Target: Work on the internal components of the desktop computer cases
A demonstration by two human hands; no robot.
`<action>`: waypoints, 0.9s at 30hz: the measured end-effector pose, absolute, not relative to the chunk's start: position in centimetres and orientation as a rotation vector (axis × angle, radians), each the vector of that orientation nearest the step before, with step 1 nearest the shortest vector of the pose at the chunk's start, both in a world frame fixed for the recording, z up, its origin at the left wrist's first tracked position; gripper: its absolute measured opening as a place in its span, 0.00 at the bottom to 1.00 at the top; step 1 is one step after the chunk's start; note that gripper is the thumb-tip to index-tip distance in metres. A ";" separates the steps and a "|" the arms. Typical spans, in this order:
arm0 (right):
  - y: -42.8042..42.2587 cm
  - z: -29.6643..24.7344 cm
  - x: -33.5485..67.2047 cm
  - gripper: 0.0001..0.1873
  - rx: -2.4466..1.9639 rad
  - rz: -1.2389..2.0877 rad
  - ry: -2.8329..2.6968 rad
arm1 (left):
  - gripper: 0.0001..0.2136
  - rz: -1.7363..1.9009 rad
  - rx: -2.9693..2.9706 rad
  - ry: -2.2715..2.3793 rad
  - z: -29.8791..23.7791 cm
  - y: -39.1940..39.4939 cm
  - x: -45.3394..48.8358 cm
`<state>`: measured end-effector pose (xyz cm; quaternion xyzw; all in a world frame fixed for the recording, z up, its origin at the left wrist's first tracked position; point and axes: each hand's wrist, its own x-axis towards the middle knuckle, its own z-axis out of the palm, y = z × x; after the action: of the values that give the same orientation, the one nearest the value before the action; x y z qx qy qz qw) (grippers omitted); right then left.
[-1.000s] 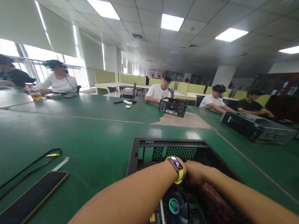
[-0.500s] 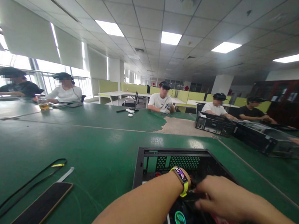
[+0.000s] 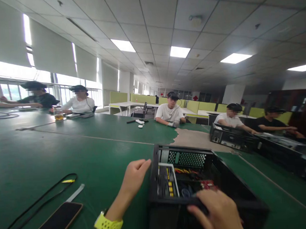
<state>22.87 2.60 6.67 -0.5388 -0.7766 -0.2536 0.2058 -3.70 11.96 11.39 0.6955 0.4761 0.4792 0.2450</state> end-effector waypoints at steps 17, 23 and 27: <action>38.8 9.9 21.1 0.30 -2.198 -0.319 -1.756 | 0.13 0.836 1.623 1.533 -3.1 18.9 -4.9; 35.2 12.5 21.7 0.25 -1.990 -0.116 -1.885 | 0.13 0.870 1.664 1.519 -3.3 18.8 -4.9; 25.0 12.7 18.9 0.22 -1.803 -0.007 -1.938 | 0.12 0.890 1.690 1.483 -3.5 18.9 -5.0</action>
<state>18.95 25.03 12.74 -0.6605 -0.7098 -0.0026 0.2447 -5.04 18.92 -3.45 0.6536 0.5736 0.3441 0.3542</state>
